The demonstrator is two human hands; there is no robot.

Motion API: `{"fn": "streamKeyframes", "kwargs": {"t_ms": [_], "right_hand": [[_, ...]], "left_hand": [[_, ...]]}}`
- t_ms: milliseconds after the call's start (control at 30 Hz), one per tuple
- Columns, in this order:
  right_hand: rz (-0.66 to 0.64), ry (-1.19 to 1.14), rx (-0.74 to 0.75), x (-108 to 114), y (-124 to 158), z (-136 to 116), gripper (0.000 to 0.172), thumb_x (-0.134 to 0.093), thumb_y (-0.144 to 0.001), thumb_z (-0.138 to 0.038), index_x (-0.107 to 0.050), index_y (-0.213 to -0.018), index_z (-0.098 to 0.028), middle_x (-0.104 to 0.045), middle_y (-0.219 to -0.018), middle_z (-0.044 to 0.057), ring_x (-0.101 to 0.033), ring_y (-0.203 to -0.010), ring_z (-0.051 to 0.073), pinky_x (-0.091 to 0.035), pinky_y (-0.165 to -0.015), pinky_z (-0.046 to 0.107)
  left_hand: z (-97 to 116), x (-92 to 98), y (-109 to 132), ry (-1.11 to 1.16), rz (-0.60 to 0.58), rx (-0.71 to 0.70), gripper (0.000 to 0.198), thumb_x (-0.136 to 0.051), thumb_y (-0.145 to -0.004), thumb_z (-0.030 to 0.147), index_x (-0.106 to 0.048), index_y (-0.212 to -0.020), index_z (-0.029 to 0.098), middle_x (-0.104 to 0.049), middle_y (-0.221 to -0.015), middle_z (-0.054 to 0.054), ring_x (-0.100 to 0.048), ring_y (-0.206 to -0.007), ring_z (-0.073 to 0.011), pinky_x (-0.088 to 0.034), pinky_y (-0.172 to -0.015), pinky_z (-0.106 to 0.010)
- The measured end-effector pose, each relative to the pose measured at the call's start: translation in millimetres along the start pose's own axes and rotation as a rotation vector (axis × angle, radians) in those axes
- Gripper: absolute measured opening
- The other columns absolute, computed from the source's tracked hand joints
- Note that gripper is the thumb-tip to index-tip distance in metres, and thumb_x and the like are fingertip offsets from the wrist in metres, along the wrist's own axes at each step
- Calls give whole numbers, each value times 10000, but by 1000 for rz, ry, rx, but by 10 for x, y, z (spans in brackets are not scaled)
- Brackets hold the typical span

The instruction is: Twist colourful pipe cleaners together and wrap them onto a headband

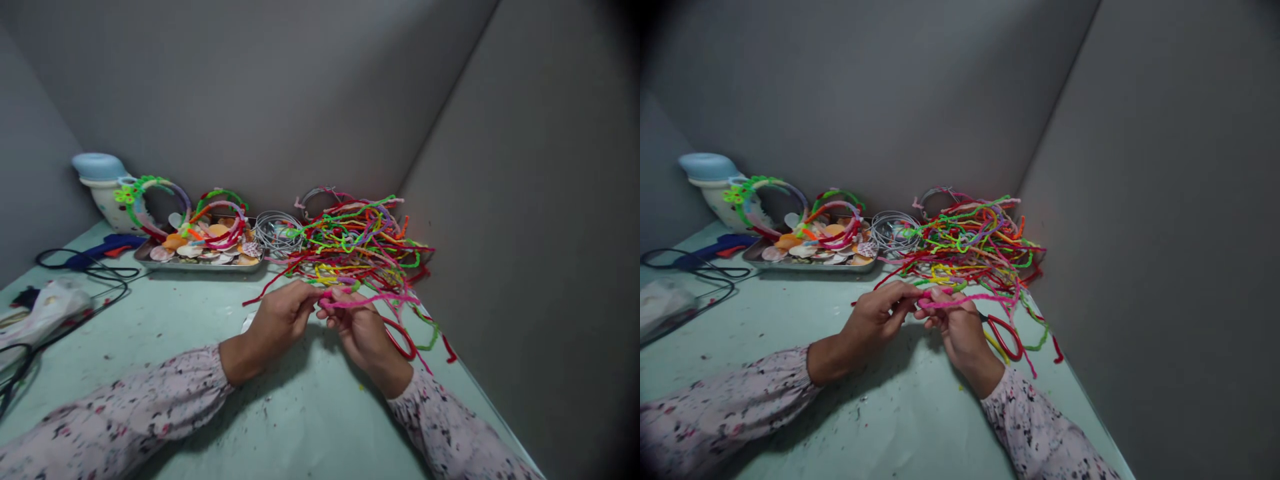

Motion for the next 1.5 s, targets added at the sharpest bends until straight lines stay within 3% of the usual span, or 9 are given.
{"fn": "streamKeyframes", "kwargs": {"t_ms": [200,367,433,967,1333,1500], "right_hand": [[-6,110,112,38,-15,-46,209,-694,-768,-364,-641,-796,-164,-680,-685,15,-625,-598,113,-462,-511,195],[10,237,177,84,13,-28,206,-668,-802,-361,-635,-874,-171,-701,-810,32,-630,-658,118,-479,-608,231],[-1,297,194,67,37,-41,198,-646,-821,-362,-639,-877,-173,-690,-775,23,-634,-684,125,-484,-650,243],[-69,326,269,35,77,-103,131,-645,-821,-324,-631,-873,-205,-629,-724,-26,-577,-629,96,-459,-611,226],[-104,426,244,12,109,-124,164,-654,-799,-345,-643,-832,-185,-597,-698,-11,-522,-616,105,-424,-587,238],[-109,396,248,28,113,-104,139,-653,-801,-332,-641,-841,-200,-613,-750,-5,-536,-649,116,-433,-606,248]], "left_hand": [[-88,-45,-38,205,-76,290,201,-496,-891,231,-651,-1006,174,-662,-871,-41,-599,-722,-123,-464,-613,-220],[-174,-74,-60,494,-81,567,249,-524,-862,359,-617,-799,136,-583,-639,7,-511,-533,-95,-430,-488,-204],[-186,-80,-69,532,-93,625,254,-550,-837,365,-599,-746,133,-554,-581,25,-480,-486,-83,-410,-466,-200],[-178,-67,-129,502,-247,719,206,-596,-785,341,-621,-768,137,-560,-609,32,-499,-492,-70,-418,-471,-192],[-244,-112,-33,674,-478,834,207,-657,-746,336,-596,-730,138,-560,-603,23,-521,-542,-76,-385,-478,-182],[-262,-122,15,731,-500,896,234,-657,-750,357,-579,-727,138,-557,-629,24,-534,-541,-74,-364,-466,-182]]}}
Point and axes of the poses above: each hand's wrist, its own y-axis away from the middle knuckle, its own x-axis out of the back of the hand, z = x × y, the point moved 7 cm from there along -y, towards the middle knuckle
